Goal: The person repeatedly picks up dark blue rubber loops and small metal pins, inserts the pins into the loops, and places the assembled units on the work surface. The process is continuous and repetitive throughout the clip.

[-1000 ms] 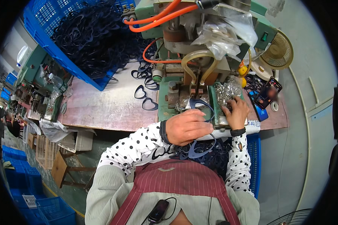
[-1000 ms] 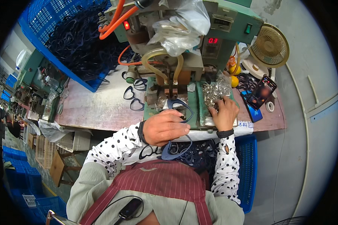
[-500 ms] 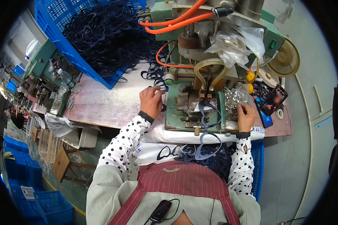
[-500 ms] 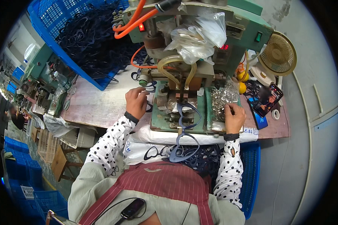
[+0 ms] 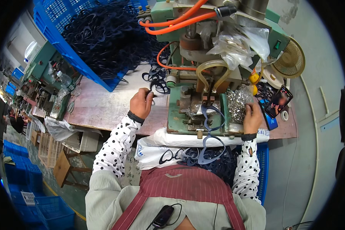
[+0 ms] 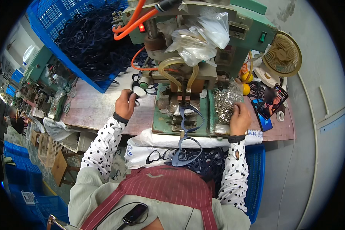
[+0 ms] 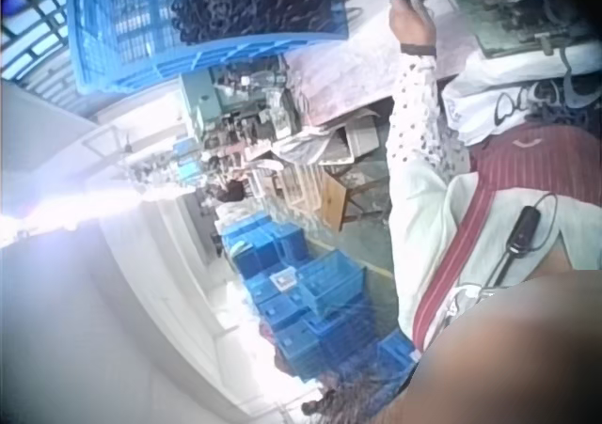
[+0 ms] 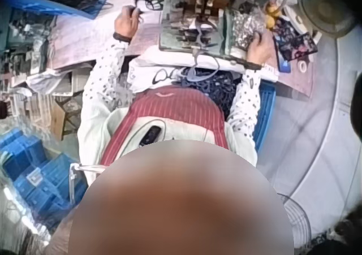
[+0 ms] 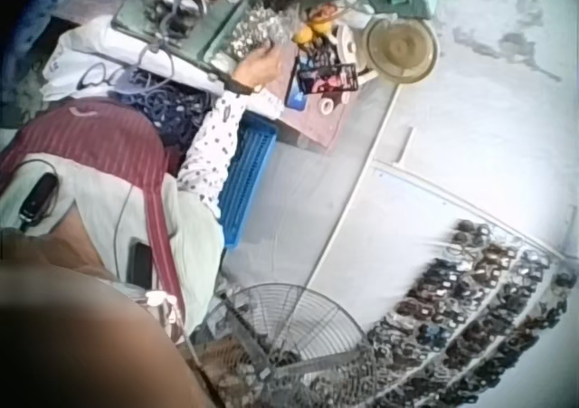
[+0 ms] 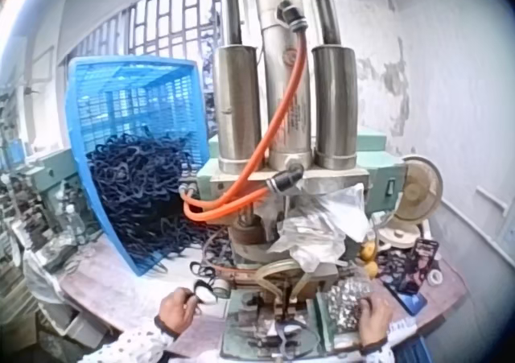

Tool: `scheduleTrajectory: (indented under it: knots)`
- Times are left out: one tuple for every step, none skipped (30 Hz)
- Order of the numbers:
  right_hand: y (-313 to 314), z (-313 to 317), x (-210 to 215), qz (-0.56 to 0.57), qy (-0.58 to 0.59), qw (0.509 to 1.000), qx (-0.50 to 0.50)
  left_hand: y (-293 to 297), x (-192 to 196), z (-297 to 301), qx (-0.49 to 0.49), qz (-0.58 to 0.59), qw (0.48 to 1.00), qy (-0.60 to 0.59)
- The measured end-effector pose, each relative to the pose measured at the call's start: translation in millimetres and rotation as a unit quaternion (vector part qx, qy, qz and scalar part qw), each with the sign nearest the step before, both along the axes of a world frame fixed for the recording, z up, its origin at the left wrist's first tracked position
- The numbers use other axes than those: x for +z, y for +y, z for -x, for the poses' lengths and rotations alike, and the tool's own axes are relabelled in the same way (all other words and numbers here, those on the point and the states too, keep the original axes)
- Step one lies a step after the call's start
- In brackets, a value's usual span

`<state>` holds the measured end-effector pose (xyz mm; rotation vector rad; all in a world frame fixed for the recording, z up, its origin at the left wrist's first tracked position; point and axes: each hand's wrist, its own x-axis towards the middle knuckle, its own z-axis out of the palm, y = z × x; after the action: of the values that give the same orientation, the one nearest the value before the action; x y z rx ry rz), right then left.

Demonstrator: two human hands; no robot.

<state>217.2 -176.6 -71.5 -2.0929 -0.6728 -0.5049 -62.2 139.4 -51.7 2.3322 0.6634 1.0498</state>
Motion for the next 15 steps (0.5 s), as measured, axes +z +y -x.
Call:
scheduleTrajectory:
  knots:
    - [6,8,10,0.013,-0.087,0.996,0.000,-7,1,1,-0.005,-0.034,0.998,-0.048]
    - [10,11,16,0.004,-0.111,0.994,0.014,-16,4,-2,-0.013,-0.067,0.993,-0.097]
    - [16,16,24,-0.011,-0.074,0.997,0.033,-27,9,-3,-0.012,-0.146,0.983,-0.112]
    - [21,23,32,-0.027,-0.037,0.998,0.050,-46,31,-7,-0.070,-0.182,0.974,-0.118]
    - [26,36,45,-0.037,0.026,0.997,0.059,-57,44,-9,-0.129,-0.218,0.962,-0.101]
    - [29,40,51,-0.082,0.117,0.984,0.102,-67,53,-11,-0.187,-0.253,0.945,-0.085]
    - [31,47,57,-0.113,0.140,0.975,0.132,-80,58,-17,-0.200,-0.298,0.928,-0.098]
    - [36,54,64,-0.144,0.162,0.962,0.167,-94,61,-22,-0.206,-0.343,0.910,-0.109]
    - [40,63,74,-0.150,0.172,0.953,0.200,-105,63,-27,-0.223,-0.351,0.902,-0.114]
    - [42,73,86,-0.155,0.181,0.943,0.232,-115,65,-32,-0.239,-0.358,0.895,-0.120]
    - [42,81,97,-0.131,0.239,0.932,0.241,-123,68,-35,-0.255,-0.355,0.892,-0.115]
    - [44,88,103,-0.115,0.269,0.925,0.243,-130,70,-38,-0.282,-0.335,0.892,-0.113]
    - [45,95,106,-0.124,0.267,0.921,0.256,-135,71,-43,-0.292,-0.324,0.890,-0.128]
    - [46,99,108,-0.132,0.265,0.916,0.269,-138,71,-48,-0.302,-0.314,0.889,-0.142]
    - [51,100,99,-0.184,0.271,0.895,0.301,-138,71,-52,-0.320,-0.306,0.883,-0.156]
